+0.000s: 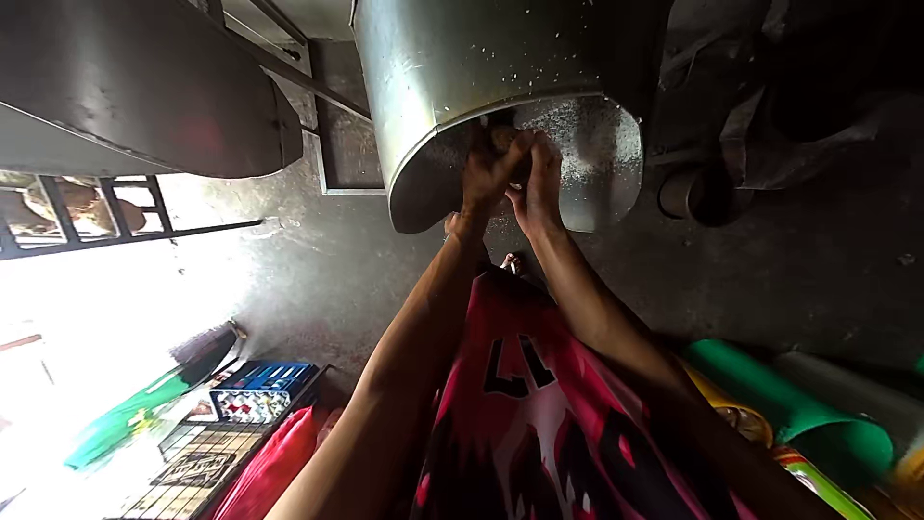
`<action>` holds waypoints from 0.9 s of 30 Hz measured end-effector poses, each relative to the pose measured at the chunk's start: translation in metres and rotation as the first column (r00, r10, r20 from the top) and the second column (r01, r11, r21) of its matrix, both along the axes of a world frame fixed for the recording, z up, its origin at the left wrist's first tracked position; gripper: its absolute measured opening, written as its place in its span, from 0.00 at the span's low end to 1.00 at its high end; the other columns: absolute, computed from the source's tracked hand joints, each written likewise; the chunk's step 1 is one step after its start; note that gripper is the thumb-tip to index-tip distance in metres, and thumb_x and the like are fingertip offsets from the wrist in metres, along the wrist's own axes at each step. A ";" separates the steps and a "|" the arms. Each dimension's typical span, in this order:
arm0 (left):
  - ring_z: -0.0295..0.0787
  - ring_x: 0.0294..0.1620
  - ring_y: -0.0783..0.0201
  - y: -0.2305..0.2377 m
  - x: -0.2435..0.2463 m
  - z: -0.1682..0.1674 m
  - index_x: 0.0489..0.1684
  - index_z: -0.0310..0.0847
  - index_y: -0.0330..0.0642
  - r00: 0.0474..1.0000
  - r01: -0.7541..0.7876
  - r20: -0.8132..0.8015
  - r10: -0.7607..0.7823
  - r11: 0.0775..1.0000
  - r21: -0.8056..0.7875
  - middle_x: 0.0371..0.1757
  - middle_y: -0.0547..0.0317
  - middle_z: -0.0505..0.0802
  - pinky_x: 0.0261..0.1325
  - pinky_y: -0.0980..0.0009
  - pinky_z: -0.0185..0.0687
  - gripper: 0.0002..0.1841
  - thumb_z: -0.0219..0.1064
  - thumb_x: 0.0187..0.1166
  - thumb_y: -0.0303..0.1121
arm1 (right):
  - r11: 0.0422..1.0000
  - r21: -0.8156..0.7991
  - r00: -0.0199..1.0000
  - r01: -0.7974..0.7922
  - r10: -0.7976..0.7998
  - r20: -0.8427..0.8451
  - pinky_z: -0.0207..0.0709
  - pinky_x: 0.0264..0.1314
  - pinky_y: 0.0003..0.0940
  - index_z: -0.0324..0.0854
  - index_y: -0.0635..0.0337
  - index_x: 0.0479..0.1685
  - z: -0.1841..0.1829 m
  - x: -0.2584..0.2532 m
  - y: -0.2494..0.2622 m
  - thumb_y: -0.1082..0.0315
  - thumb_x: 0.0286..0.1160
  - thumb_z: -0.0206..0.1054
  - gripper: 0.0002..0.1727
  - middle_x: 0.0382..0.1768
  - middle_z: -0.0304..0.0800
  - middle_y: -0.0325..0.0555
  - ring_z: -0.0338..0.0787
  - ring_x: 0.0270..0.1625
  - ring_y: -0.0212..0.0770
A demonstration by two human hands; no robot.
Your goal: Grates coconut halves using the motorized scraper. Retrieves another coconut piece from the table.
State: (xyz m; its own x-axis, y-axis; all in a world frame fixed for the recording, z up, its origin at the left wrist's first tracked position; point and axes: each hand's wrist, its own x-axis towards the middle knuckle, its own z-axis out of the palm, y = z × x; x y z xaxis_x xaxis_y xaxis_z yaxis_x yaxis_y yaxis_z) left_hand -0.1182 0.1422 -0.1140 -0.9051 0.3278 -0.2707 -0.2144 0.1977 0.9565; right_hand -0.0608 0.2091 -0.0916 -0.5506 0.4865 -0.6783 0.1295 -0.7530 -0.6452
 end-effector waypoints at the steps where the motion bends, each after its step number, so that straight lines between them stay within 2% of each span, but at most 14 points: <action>1: 0.90 0.61 0.63 0.000 -0.002 -0.001 0.85 0.59 0.34 1.000 -0.002 0.014 0.001 0.999 0.053 0.63 0.49 0.90 0.68 0.58 0.87 0.49 0.77 0.68 0.55 | 1.000 0.014 1.000 0.000 0.000 0.007 0.90 0.48 0.53 0.51 0.49 0.85 0.001 -0.002 0.000 0.48 0.85 0.63 0.36 0.61 0.81 0.56 0.90 0.56 0.53; 6: 0.90 0.57 0.64 -0.002 -0.004 -0.008 0.83 0.60 0.30 0.995 -0.021 0.095 0.004 0.983 0.181 0.61 0.47 0.89 0.66 0.64 0.87 0.44 0.74 0.72 0.50 | 0.997 0.072 0.996 -0.021 0.014 0.090 0.92 0.45 0.52 0.41 0.47 0.90 0.012 -0.006 -0.007 0.46 0.82 0.67 0.46 0.62 0.80 0.59 0.92 0.52 0.54; 9: 0.90 0.57 0.63 -0.006 -0.007 -0.009 0.83 0.63 0.34 0.987 -0.017 0.163 -0.006 0.990 0.137 0.61 0.47 0.89 0.62 0.61 0.89 0.43 0.72 0.74 0.54 | 0.994 0.104 0.989 -0.044 0.028 0.147 0.92 0.42 0.51 0.45 0.50 0.88 0.017 -0.011 -0.009 0.45 0.81 0.68 0.45 0.61 0.81 0.60 0.92 0.49 0.54; 11: 0.92 0.52 0.57 -0.007 -0.006 -0.007 0.83 0.64 0.39 0.967 -0.019 0.253 -0.007 0.995 0.099 0.60 0.46 0.89 0.47 0.55 0.94 0.41 0.70 0.76 0.57 | 0.991 0.128 0.980 -0.050 0.024 0.196 0.92 0.39 0.52 0.55 0.52 0.84 0.016 -0.013 -0.011 0.46 0.80 0.69 0.40 0.58 0.83 0.60 0.93 0.46 0.54; 12: 0.91 0.50 0.55 -0.009 -0.006 -0.005 0.83 0.64 0.42 0.955 -0.016 0.295 -0.009 0.996 0.085 0.60 0.46 0.89 0.43 0.53 0.93 0.40 0.68 0.77 0.58 | 0.987 0.144 0.975 -0.068 0.035 0.221 0.92 0.39 0.53 0.56 0.52 0.83 0.015 -0.014 -0.011 0.45 0.79 0.70 0.40 0.58 0.83 0.60 0.93 0.47 0.54; 15: 0.90 0.44 0.58 -0.010 -0.007 -0.002 0.78 0.71 0.46 0.934 -0.007 0.358 -0.016 0.998 0.062 0.52 0.50 0.90 0.40 0.57 0.90 0.33 0.62 0.81 0.59 | 0.973 0.186 0.940 -0.134 0.066 0.334 0.91 0.42 0.56 0.52 0.52 0.86 0.009 -0.019 -0.010 0.40 0.72 0.74 0.48 0.62 0.79 0.66 0.91 0.52 0.59; 17: 0.90 0.42 0.56 -0.011 -0.009 -0.004 0.75 0.74 0.50 0.913 -0.006 0.408 -0.019 0.998 0.061 0.48 0.50 0.90 0.37 0.55 0.89 0.31 0.58 0.83 0.62 | 0.958 0.236 0.915 -0.161 0.055 0.400 0.92 0.40 0.56 0.56 0.54 0.86 0.009 -0.024 -0.011 0.37 0.67 0.77 0.52 0.64 0.77 0.71 0.90 0.51 0.62; 18: 0.89 0.42 0.56 -0.012 -0.010 -0.007 0.73 0.75 0.51 0.903 -0.010 0.428 -0.019 0.998 0.064 0.46 0.51 0.90 0.38 0.55 0.88 0.30 0.56 0.84 0.63 | 0.948 0.254 0.899 -0.194 0.068 0.433 0.91 0.41 0.56 0.50 0.52 0.89 0.010 -0.026 -0.012 0.36 0.66 0.77 0.56 0.68 0.73 0.73 0.89 0.54 0.64; 20: 0.87 0.39 0.62 -0.014 -0.009 -0.018 0.68 0.78 0.52 0.899 -0.041 0.439 -0.009 0.994 0.105 0.43 0.57 0.89 0.36 0.62 0.85 0.29 0.54 0.85 0.64 | 0.916 0.295 0.861 -0.271 0.094 0.499 0.89 0.50 0.56 0.40 0.49 0.94 0.012 -0.029 -0.015 0.34 0.62 0.78 0.63 0.74 0.67 0.73 0.85 0.62 0.64; 22: 0.89 0.47 0.63 -0.023 -0.007 -0.017 0.71 0.78 0.54 0.843 -0.097 0.535 -0.049 0.966 0.241 0.50 0.58 0.91 0.46 0.60 0.89 0.27 0.52 0.87 0.61 | 0.856 0.363 0.835 -0.368 0.132 0.533 0.84 0.62 0.60 0.34 0.49 0.97 0.013 -0.027 -0.019 0.35 0.60 0.80 0.69 0.80 0.63 0.73 0.80 0.70 0.66; 23: 0.89 0.48 0.63 -0.030 -0.003 -0.008 0.66 0.78 0.55 0.793 -0.129 0.603 -0.081 0.946 0.298 0.49 0.61 0.90 0.46 0.60 0.89 0.27 0.47 0.87 0.64 | 0.795 0.433 0.831 -0.425 0.152 0.536 0.83 0.64 0.59 0.34 0.51 0.96 0.011 -0.022 -0.021 0.35 0.57 0.81 0.71 0.80 0.64 0.73 0.81 0.71 0.64; 25: 0.88 0.57 0.60 -0.059 0.014 0.003 0.69 0.75 0.54 0.700 -0.212 0.692 -0.175 0.875 0.435 0.56 0.59 0.91 0.56 0.53 0.88 0.44 0.29 0.79 0.77 | 0.587 0.622 0.849 -0.519 0.264 0.458 0.76 0.78 0.55 0.32 0.59 0.96 0.008 0.008 -0.029 0.37 0.54 0.82 0.74 0.84 0.61 0.70 0.74 0.80 0.59; 26: 0.89 0.59 0.59 -0.075 0.027 0.006 0.69 0.76 0.54 0.657 -0.284 0.734 -0.171 0.846 0.452 0.58 0.58 0.92 0.59 0.50 0.88 0.50 0.24 0.73 0.82 | 0.458 0.707 0.839 -0.539 0.366 0.403 0.68 0.85 0.53 0.31 0.62 0.96 0.008 0.033 -0.034 0.38 0.55 0.83 0.75 0.88 0.56 0.69 0.67 0.86 0.58; 27: 0.89 0.59 0.61 -0.089 0.043 0.008 0.69 0.79 0.58 0.628 -0.329 0.763 -0.151 0.837 0.436 0.58 0.60 0.93 0.58 0.52 0.88 0.50 0.26 0.71 0.84 | 0.380 0.758 0.817 -0.530 0.469 0.336 0.64 0.88 0.53 0.34 0.62 0.96 0.010 0.061 -0.039 0.42 0.54 0.85 0.73 0.90 0.52 0.67 0.63 0.89 0.57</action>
State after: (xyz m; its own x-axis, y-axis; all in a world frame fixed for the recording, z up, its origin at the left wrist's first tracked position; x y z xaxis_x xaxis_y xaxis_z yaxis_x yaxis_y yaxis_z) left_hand -0.0749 0.0536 -0.1057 -0.4861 0.5530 -0.6767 -0.8739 -0.3051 0.3785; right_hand 0.0004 0.1698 -0.0817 -0.8620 0.4676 -0.1957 0.3583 0.2890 -0.8878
